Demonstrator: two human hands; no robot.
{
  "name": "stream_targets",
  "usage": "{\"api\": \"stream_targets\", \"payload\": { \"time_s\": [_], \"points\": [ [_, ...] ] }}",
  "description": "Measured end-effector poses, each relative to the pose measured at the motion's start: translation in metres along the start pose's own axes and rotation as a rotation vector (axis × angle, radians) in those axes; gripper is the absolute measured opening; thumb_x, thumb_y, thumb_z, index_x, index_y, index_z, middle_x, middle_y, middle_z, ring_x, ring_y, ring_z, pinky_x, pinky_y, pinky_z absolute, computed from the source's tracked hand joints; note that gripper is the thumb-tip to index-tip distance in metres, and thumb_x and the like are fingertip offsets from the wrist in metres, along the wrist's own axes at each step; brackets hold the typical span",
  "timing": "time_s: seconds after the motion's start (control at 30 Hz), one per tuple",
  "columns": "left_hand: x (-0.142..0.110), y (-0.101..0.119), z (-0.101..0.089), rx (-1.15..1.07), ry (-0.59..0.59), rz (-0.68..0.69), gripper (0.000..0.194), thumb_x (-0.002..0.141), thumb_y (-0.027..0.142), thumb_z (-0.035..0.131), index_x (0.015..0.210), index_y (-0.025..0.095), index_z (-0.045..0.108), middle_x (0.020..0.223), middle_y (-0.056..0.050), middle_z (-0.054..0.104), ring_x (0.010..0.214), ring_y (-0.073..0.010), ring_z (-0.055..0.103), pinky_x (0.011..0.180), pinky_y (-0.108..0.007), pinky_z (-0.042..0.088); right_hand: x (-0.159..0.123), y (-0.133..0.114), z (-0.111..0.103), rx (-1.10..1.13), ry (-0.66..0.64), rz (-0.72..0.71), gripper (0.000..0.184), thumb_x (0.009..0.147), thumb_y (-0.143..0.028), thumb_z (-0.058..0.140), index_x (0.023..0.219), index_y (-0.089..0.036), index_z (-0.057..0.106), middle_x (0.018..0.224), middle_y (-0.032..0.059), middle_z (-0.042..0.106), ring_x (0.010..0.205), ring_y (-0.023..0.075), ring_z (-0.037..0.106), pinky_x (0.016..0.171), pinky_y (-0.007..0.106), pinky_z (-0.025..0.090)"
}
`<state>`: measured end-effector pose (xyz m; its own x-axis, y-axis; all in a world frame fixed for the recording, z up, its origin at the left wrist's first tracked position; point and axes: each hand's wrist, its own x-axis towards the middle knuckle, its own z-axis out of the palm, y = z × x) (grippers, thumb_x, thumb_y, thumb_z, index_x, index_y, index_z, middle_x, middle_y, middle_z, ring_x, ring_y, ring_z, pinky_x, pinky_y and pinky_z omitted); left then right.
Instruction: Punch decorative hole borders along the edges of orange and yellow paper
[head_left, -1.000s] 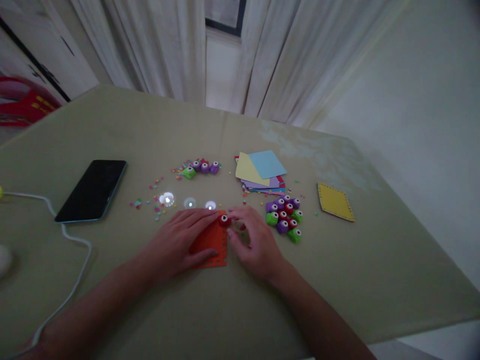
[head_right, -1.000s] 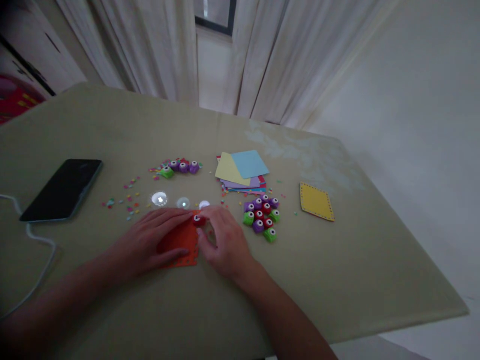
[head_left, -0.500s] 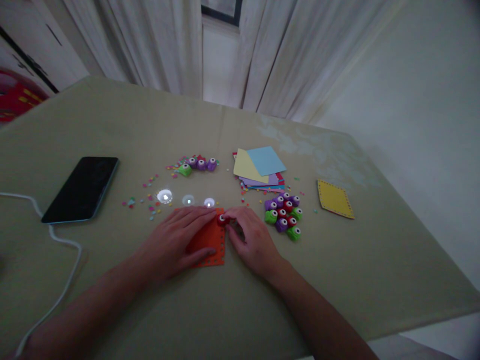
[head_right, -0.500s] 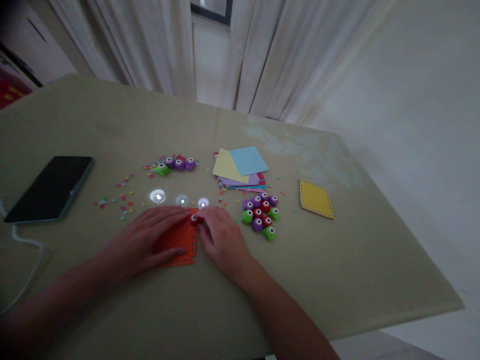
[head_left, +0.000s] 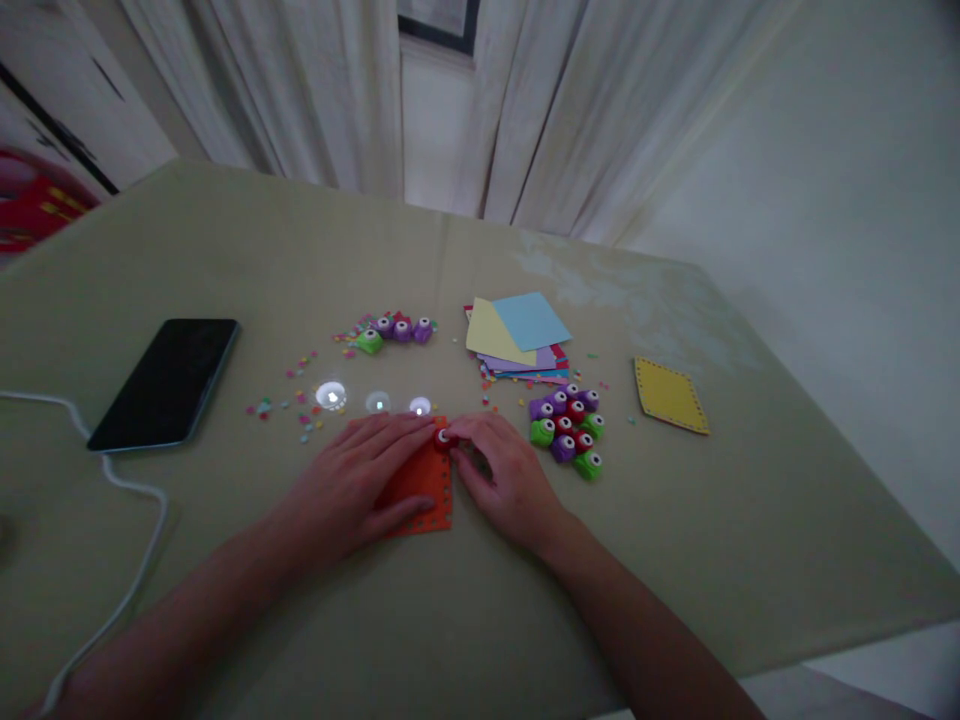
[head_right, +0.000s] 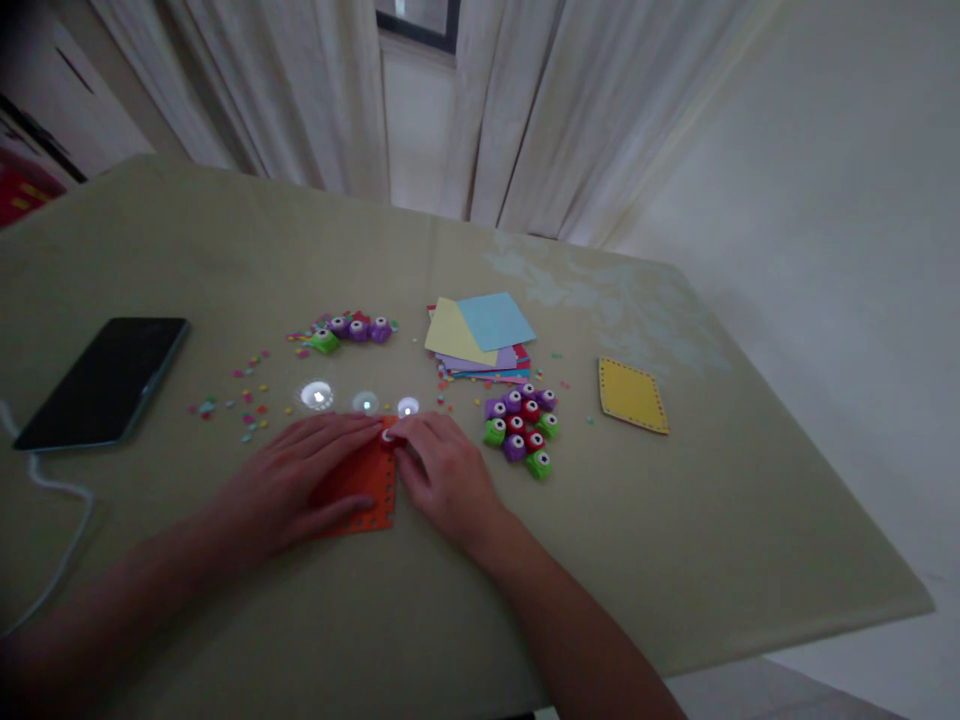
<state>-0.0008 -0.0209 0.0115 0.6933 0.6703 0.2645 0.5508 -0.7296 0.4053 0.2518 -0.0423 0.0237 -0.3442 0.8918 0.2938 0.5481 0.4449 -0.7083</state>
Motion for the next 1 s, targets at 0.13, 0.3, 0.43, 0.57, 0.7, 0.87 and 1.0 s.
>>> {"api": "stream_targets", "payload": {
  "time_s": [0.13,0.3,0.43,0.57,0.7,0.87,1.0],
  "points": [
    [0.004,0.004,0.000,0.011,0.032,0.010,0.068,0.105,0.049,0.064,0.166,0.027,0.042,0.160,-0.011,0.059,0.145,-0.0320,0.056,0.122,-0.049,0.044,0.001,-0.001,0.001,0.019,0.030,0.047,0.027,0.101,-0.013,0.062,0.126,-0.022,0.064,0.120,0.0103,0.073,0.112,0.0258,0.069,0.102,0.043,0.057],
    [0.008,0.007,0.001,0.010,0.070,0.054,0.064,0.106,0.044,0.064,0.165,0.027,0.043,0.156,-0.010,0.063,0.142,-0.0300,0.059,0.122,-0.049,0.044,0.000,0.000,0.002,0.060,0.033,0.110,0.032,0.100,-0.013,0.062,0.131,-0.022,0.061,0.126,0.0105,0.074,0.113,0.0246,0.071,0.102,0.042,0.058],
    [0.008,0.007,-0.002,0.015,0.073,0.039,0.059,0.106,0.043,0.065,0.160,0.026,0.049,0.155,-0.010,0.064,0.140,-0.0296,0.060,0.120,-0.047,0.046,0.000,0.000,0.002,0.074,0.039,0.124,0.032,0.100,-0.013,0.063,0.130,-0.021,0.061,0.128,0.0114,0.074,0.114,0.0244,0.072,0.102,0.042,0.058],
    [0.007,0.007,-0.004,0.027,0.073,0.045,0.059,0.106,0.041,0.064,0.162,0.029,0.049,0.155,-0.009,0.064,0.139,-0.0297,0.061,0.120,-0.047,0.046,0.001,-0.001,0.000,0.083,0.048,0.116,0.031,0.101,-0.014,0.062,0.132,-0.022,0.062,0.128,0.0110,0.074,0.115,0.0243,0.072,0.102,0.041,0.059],
    [0.005,0.008,-0.002,0.045,0.057,0.056,0.056,0.106,0.038,0.063,0.160,0.030,0.052,0.154,-0.009,0.064,0.138,-0.0306,0.061,0.120,-0.048,0.046,0.002,-0.001,-0.002,0.056,0.038,0.018,0.035,0.102,-0.011,0.058,0.134,-0.024,0.066,0.128,0.0100,0.074,0.120,0.0244,0.069,0.107,0.043,0.058],
    [0.005,0.011,-0.002,0.010,0.061,0.020,0.040,0.106,0.034,0.063,0.145,0.028,0.067,0.155,-0.009,0.062,0.139,-0.0312,0.059,0.116,-0.048,0.049,0.000,0.002,-0.005,-0.056,0.003,-0.086,0.039,0.103,-0.013,0.059,0.137,-0.025,0.070,0.137,0.0111,0.071,0.125,0.0252,0.067,0.110,0.044,0.057],
    [0.008,0.011,-0.002,0.000,0.076,0.001,0.033,0.106,0.027,0.059,0.137,0.028,0.072,0.152,-0.009,0.064,0.137,-0.0303,0.059,0.114,-0.049,0.049,0.001,0.001,-0.004,-0.146,0.009,-0.146,0.038,0.102,-0.013,0.057,0.136,-0.021,0.072,0.136,0.0144,0.071,0.124,0.0279,0.067,0.109,0.046,0.057]
  ]
}}
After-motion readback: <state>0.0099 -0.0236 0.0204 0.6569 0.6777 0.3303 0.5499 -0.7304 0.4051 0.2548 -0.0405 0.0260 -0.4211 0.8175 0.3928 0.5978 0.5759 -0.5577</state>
